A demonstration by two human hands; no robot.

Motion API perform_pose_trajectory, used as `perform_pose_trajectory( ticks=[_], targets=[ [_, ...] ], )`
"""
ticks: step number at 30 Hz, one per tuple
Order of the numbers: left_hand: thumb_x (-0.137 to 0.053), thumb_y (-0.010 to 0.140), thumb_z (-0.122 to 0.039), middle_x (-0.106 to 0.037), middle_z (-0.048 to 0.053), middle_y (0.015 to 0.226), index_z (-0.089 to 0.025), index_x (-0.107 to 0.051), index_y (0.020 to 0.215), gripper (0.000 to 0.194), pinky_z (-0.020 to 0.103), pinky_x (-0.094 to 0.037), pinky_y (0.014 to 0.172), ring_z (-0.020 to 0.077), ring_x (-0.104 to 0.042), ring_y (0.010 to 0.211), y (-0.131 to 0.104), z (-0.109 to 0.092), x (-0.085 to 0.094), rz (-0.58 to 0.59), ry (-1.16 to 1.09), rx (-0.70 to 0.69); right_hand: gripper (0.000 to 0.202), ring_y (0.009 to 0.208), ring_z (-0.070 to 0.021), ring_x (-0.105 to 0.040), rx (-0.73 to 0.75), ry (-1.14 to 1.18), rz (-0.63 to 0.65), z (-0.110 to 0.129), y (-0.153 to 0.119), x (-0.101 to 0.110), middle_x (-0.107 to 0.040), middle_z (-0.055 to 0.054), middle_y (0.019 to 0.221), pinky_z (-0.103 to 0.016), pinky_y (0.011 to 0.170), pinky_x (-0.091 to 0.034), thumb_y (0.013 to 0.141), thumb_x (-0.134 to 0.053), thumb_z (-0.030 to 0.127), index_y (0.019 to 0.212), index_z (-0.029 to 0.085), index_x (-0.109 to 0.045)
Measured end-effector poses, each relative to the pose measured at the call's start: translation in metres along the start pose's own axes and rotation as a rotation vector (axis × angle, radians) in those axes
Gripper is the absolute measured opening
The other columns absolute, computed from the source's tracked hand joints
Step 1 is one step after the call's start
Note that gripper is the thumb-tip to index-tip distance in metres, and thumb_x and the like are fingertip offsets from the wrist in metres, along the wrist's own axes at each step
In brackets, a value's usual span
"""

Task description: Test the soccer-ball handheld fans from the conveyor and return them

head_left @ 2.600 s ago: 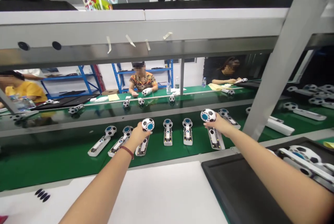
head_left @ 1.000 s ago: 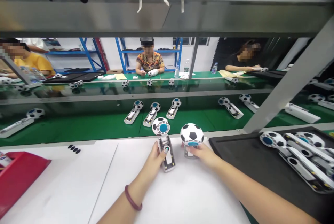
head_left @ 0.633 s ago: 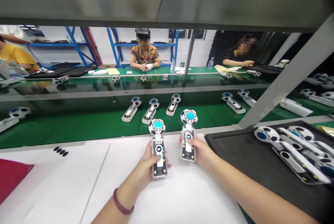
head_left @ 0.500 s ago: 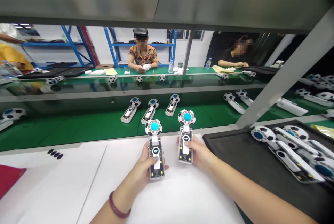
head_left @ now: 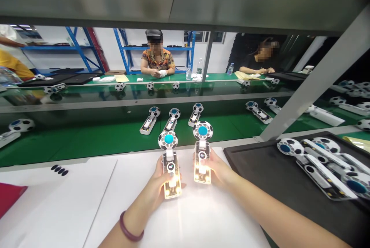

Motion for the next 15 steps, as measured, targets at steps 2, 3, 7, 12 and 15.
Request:
perform_pose_trajectory(
  ticks=[2, 3, 7, 12, 15],
  targets=[
    [-0.059, 0.069, -0.016, -0.051, 0.002, 0.095, -0.030, -0.032, 0.114, 0.055, 0.051, -0.046, 0.080, 0.0192, -0.056, 0.081, -0.0003, 0.0001, -0.0001, 0.011, 0.002, 0.007, 0.046, 0.072, -0.0159, -0.057, -0.003, -0.002, -0.018, 0.0009, -0.0003, -0.0003, -0.056, 0.001, 0.079, -0.030, 0.064, -0.045, 0.060, -0.069, 0.018, 0.096, 0.022, -0.041],
    [-0.059, 0.069, -0.016, -0.051, 0.002, 0.095, -0.030, -0.031, 0.114, 0.055, 0.051, -0.046, 0.080, 0.0193, -0.056, 0.080, -0.0003, -0.0001, -0.0003, 0.012, 0.003, 0.005, 0.046, 0.073, -0.0164, -0.058, -0.009, -0.004, -0.020, 0.0011, -0.0004, -0.0002, -0.056, 0.001, 0.080, -0.031, 0.065, -0.046, 0.060, -0.069, 0.018, 0.097, 0.023, -0.041],
    [-0.058, 0.069, -0.017, -0.052, 0.002, 0.094, -0.030, -0.030, 0.115, 0.055, 0.051, -0.046, 0.079, 0.0191, -0.056, 0.079, -0.0008, -0.0007, -0.0027, 0.016, 0.010, -0.028, 0.045, 0.074, -0.0164, -0.059, -0.010, -0.009, -0.013, 0.0014, -0.0003, 0.0010, -0.056, 0.001, 0.083, -0.034, 0.069, -0.047, 0.062, -0.069, 0.019, 0.097, 0.023, -0.041],
    [-0.059, 0.070, -0.021, -0.051, 0.003, 0.095, -0.029, -0.031, 0.114, 0.053, 0.050, -0.047, 0.076, 0.0185, -0.056, 0.077, -0.0014, -0.0001, -0.0044, -0.015, 0.018, -0.057, 0.046, 0.076, -0.0158, -0.059, -0.008, 0.016, -0.002, 0.0011, 0.0001, 0.0022, -0.056, 0.001, 0.083, -0.036, 0.073, -0.047, 0.063, -0.069, 0.019, 0.100, 0.024, -0.042],
    [-0.063, 0.069, -0.024, -0.051, 0.003, 0.095, -0.030, -0.031, 0.114, 0.056, 0.050, -0.048, 0.075, 0.0183, -0.056, 0.077, -0.0010, 0.0008, -0.0038, -0.002, 0.019, -0.066, 0.048, 0.075, -0.0159, -0.059, -0.011, -0.002, -0.011, 0.0008, 0.0000, 0.0023, -0.056, 0.001, 0.083, -0.035, 0.070, -0.047, 0.062, -0.070, 0.018, 0.100, 0.024, -0.042]
  ],
)
Point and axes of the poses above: each hand's wrist, its own y-axis towards the middle knuckle, its own x-axis out of the back of the hand, z = x × y, the point moved 2 cm from there along y, towards the middle knuckle
